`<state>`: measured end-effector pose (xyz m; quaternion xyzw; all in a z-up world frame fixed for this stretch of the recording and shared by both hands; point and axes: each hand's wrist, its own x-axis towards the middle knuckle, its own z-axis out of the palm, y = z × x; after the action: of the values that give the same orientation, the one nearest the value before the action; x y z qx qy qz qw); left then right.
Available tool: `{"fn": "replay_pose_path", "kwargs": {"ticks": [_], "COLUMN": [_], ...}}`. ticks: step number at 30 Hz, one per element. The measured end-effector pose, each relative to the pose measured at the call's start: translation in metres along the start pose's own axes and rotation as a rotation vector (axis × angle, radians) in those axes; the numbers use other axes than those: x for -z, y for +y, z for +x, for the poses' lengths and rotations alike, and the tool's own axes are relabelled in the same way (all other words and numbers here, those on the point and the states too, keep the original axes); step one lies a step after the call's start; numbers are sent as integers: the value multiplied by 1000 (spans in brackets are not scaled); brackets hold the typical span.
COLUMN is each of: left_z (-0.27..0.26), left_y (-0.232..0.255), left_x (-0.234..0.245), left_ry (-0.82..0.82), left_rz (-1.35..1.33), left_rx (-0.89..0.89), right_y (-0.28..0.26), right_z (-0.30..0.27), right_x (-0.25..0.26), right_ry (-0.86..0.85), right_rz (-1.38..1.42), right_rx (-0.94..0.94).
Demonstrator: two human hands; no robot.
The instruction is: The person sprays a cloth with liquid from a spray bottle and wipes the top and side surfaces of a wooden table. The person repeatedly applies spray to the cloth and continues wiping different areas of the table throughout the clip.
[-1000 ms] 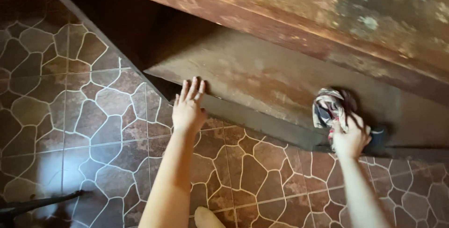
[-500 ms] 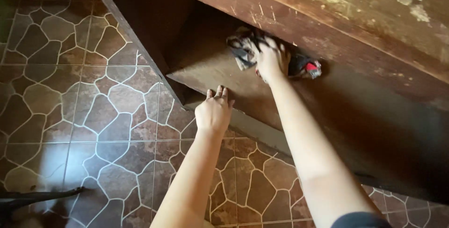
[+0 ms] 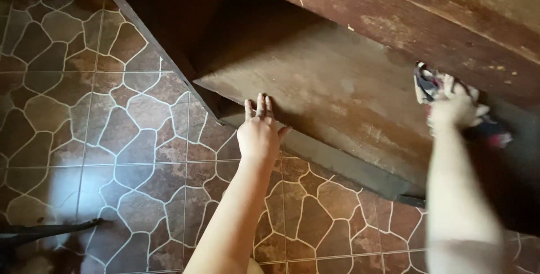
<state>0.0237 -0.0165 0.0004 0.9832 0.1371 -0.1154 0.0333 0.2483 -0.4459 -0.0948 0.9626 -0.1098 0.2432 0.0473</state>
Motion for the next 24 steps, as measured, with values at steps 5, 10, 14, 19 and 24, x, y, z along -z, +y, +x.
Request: {"fn": "replay_pose_path", "kwargs": {"ticks": [5, 10, 14, 19, 24], "left_z": [2, 4, 4, -1, -12], "left_y": [8, 23, 8, -6, 10], "left_x": [-5, 4, -10, -16, -2], "left_ry": [-30, -95, -81, -3, 6], "left_rz": [73, 57, 92, 115, 127], "left_rx": [13, 72, 61, -13, 1], "right_y": [-162, -208, -91, -14, 54], "right_z": [-70, -100, -86, -78, -93], "right_x": [95, 151, 140, 102, 88], "right_ry": [-1, -5, -420, -648, -563], "right_rz": [295, 578, 746, 762, 392], "right_rx": [274, 553, 178, -122, 27]}}
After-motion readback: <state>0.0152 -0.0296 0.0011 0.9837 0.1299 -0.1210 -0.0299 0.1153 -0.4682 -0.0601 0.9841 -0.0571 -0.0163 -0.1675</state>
